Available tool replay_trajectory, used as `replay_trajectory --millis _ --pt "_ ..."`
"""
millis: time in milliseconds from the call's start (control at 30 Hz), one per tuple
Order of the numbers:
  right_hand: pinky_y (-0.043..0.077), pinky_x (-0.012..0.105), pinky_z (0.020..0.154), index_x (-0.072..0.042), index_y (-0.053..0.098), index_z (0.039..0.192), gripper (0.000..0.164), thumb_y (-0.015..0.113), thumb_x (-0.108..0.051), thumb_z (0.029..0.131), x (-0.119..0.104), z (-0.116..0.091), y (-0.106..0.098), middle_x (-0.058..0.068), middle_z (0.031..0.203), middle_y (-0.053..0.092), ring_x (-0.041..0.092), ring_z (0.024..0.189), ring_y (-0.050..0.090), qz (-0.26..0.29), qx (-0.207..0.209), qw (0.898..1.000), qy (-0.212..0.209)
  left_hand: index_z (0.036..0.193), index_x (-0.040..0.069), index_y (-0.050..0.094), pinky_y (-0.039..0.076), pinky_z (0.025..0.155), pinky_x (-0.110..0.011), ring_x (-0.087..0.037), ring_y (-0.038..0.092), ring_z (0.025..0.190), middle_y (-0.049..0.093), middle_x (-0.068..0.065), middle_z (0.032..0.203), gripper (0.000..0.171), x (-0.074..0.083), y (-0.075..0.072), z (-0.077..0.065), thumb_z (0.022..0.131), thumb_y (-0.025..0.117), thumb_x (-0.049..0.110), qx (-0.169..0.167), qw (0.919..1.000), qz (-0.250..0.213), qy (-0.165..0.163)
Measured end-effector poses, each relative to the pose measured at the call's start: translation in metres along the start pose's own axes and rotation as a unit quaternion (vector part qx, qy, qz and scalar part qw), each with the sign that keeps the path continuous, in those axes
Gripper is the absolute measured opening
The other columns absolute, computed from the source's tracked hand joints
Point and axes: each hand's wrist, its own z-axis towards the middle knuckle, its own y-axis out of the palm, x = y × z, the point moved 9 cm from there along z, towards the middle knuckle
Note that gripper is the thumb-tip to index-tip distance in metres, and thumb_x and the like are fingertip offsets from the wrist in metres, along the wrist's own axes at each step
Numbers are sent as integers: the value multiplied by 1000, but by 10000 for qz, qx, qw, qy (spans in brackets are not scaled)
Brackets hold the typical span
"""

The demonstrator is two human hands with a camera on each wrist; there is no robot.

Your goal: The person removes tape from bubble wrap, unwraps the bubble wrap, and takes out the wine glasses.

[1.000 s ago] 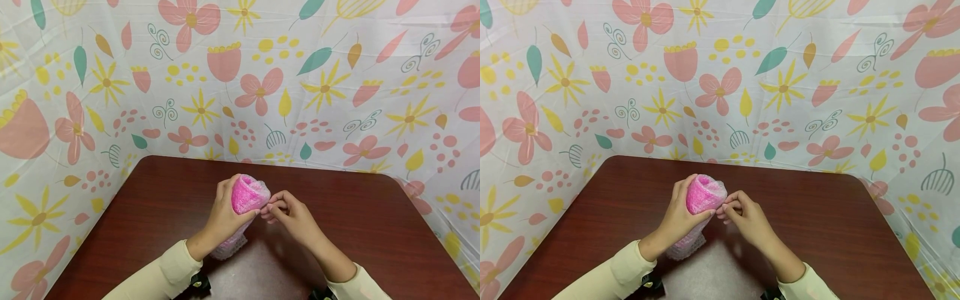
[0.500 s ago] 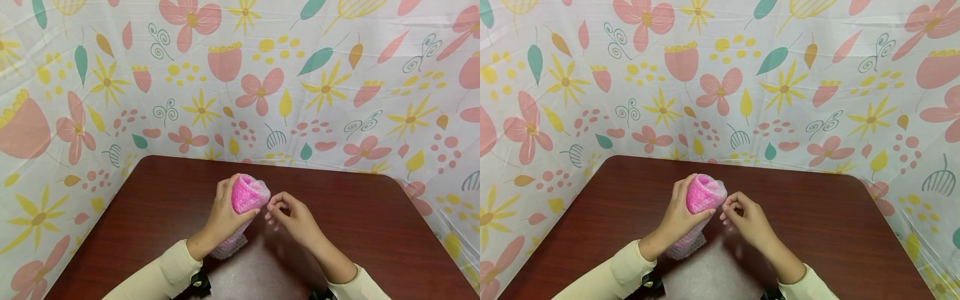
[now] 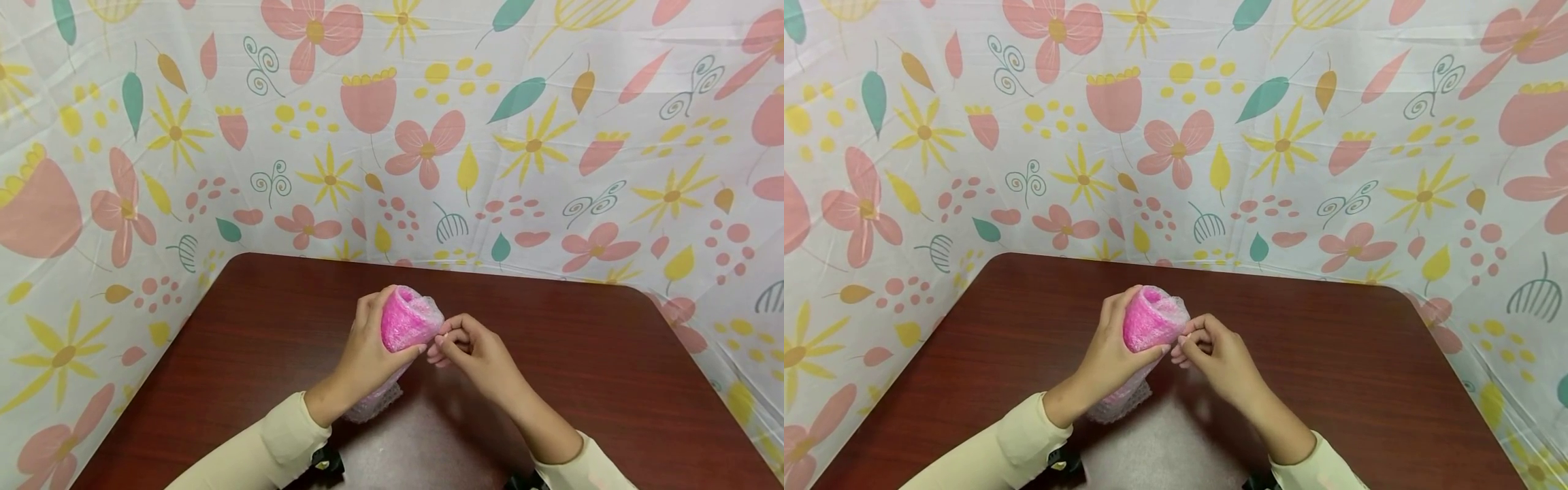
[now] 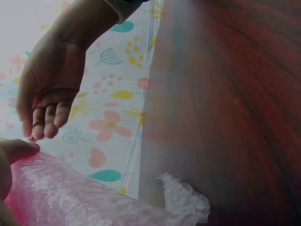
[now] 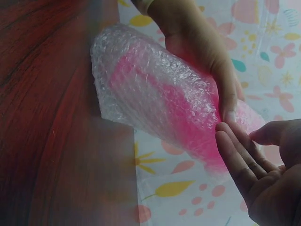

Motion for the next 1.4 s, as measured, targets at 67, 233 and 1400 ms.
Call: replay_trajectory --millis 67,233,1400 --pt "62 36 75 4 51 112 20 60 -10 101 -1 0 1 21 95 75 20 86 76 64 -58 9999 -120 154 26 33 53 99 -45 -27 56 120 42 -11 137 102 1 0 0 72 93 32 29 10000 25 33" --pt "62 34 75 3 52 111 18 59 -11 102 -4 -1 -1 18 95 76 19 85 76 -79 3 9994 -332 154 24 31 52 101 -46 -26 55 121 42 -11 139 103 2 0 0 72 92 32 2 9999 29 99" --pt "62 42 66 6 54 105 20 58 -14 103 0 2 -5 22 83 72 26 73 75 41 -121 9998 156 153 27 35 53 96 -43 -20 48 125 50 -3 141 93 -2 -5 4 76 87 36 -27 9998 -64 -186"
